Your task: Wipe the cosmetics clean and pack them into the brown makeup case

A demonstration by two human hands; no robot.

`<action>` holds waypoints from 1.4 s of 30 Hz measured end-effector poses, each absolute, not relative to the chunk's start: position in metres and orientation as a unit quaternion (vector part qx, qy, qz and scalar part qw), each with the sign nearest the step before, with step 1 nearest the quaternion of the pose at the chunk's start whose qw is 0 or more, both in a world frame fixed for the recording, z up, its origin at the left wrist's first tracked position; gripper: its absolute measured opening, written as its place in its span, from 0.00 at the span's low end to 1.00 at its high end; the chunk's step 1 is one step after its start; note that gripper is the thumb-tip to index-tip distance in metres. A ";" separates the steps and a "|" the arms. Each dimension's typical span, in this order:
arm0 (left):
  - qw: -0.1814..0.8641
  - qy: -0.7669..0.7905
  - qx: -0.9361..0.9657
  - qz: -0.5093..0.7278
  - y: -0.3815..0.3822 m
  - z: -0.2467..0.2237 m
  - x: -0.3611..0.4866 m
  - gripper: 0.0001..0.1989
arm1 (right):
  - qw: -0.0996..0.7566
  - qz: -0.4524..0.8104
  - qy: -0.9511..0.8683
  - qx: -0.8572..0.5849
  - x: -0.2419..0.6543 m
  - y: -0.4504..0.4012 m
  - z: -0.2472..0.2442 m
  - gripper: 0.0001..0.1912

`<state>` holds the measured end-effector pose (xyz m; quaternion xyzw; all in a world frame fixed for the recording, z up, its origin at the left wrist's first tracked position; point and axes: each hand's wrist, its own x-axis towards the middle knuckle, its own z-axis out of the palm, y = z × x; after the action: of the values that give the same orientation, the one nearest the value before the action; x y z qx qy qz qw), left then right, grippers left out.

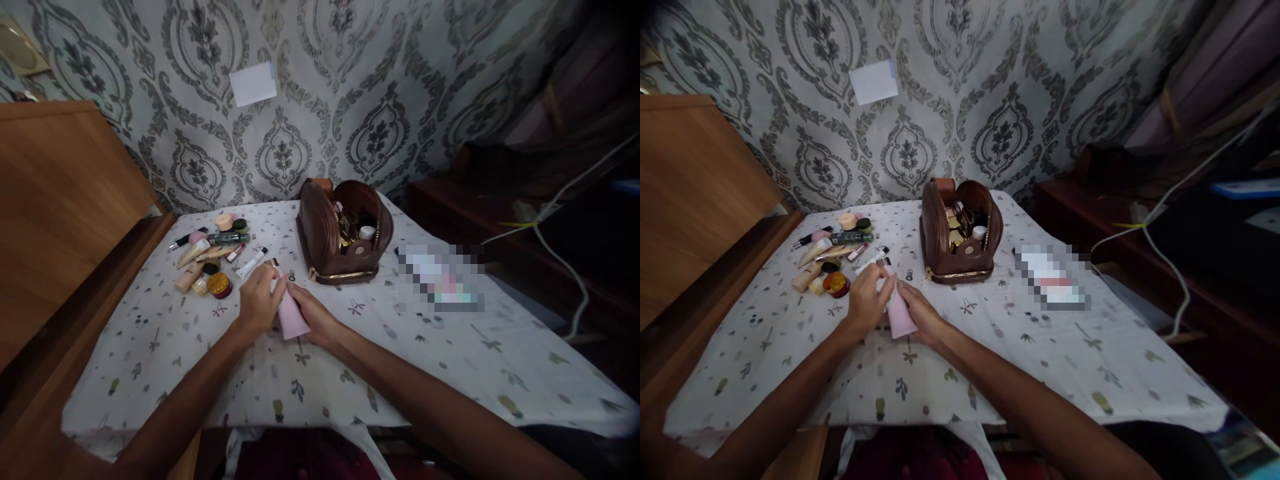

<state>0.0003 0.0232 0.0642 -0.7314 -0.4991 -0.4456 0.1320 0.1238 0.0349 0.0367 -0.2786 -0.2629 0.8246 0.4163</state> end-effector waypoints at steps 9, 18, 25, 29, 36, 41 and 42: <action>0.212 -0.393 -0.835 -0.322 -0.011 0.054 0.034 0.08 | 0.398 0.853 -0.210 -0.266 0.134 0.043 0.038 0.16; 0.164 -0.535 -0.725 -0.402 0.051 0.090 -0.001 0.03 | 0.384 0.847 -0.262 -0.259 0.124 0.030 0.038 0.09; 0.033 -0.591 -0.644 -0.484 0.062 0.088 -0.011 0.03 | 0.335 0.866 -0.228 -0.292 0.126 0.031 0.047 0.09; -0.013 -0.566 -0.689 -0.453 0.032 0.074 0.007 0.03 | 0.355 0.849 -0.176 -0.350 0.126 0.036 0.050 0.17; 0.007 -0.443 -0.795 -0.415 -0.018 0.072 0.030 0.04 | 0.391 0.830 -0.230 -0.324 0.129 0.034 0.043 0.20; 0.053 -0.477 -0.772 -0.417 0.006 0.080 0.018 0.03 | 0.429 0.777 -0.317 -0.335 0.123 0.029 0.030 0.17; 0.062 -0.500 -0.754 -0.422 0.016 0.082 0.013 0.02 | 0.414 0.782 -0.328 -0.331 0.123 0.028 0.029 0.18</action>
<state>0.0125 0.0157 0.0821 -0.7539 -0.4997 -0.4220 0.0620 0.1227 0.0276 0.0291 -0.3308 -0.3275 0.7820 0.4144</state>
